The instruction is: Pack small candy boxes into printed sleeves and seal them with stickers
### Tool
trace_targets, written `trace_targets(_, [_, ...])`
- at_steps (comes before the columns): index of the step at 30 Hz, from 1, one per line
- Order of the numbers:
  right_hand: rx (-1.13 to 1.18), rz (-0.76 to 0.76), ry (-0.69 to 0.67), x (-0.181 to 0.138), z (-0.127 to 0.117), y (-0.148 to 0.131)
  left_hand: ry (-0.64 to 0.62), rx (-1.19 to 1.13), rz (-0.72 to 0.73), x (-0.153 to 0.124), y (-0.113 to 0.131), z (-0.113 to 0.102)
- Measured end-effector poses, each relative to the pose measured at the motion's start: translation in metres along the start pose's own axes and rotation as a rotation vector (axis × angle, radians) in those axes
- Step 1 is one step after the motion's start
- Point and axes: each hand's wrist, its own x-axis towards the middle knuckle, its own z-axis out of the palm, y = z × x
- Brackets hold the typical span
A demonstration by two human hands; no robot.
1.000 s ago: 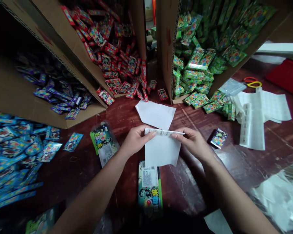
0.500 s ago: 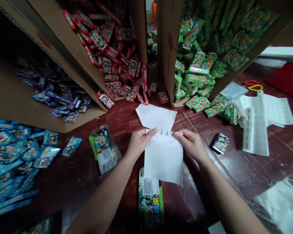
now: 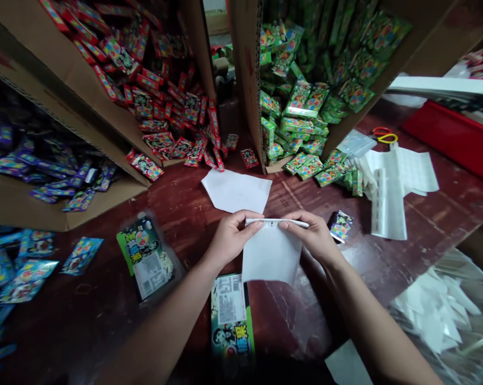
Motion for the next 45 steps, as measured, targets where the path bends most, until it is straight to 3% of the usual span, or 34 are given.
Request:
trace_targets(3, [0.028, 0.028, 0.047, -0.004, -0.002, -0.001, 0.009, -0.025, 0.028, 0.002, -0.003, 0.006])
trace_targets(6, [0.045, 0.120, 0.047, -0.007, -0.008, -0.001, -0.005, -0.019, -0.039, 0.004, -0.005, 0.010])
trace_targets(12, [0.029, 0.139, 0.017, -0.015, -0.039, 0.010, 0.024, 0.072, -0.034, 0.005, -0.011, 0.011])
trace_targets(16, [0.071, 0.139, 0.004, -0.022, -0.055, 0.017, -0.037, 0.074, 0.004, 0.005, -0.015, 0.012])
trace_targets(21, [0.135, 0.140, -0.018, -0.026, -0.055, 0.017, -0.056, 0.057, 0.002, 0.005, -0.011, 0.017])
trace_targets(25, [0.131, 0.106, -0.010, -0.028, -0.048, 0.018, 0.050, 0.024, -0.007, 0.003, -0.008, 0.023])
trace_targets(35, [-0.335, -0.065, 0.118, -0.024, -0.038, 0.033, 0.168, 0.246, 0.003, 0.001, -0.013, 0.019])
trace_targets(39, [-0.572, -0.070, 0.160, -0.021, -0.040, 0.044, 0.258, 0.590, 0.168, -0.010, -0.008, 0.029])
trace_targets(42, [-0.685, -0.075, 0.140, -0.022, -0.043, 0.048, 0.030, 0.902, 0.387, -0.023, -0.012, 0.052])
trace_targets(45, [-0.745, -0.080, 0.123, -0.023, -0.050, 0.049, -0.199, 0.979, 0.446, -0.030, -0.025, 0.077])
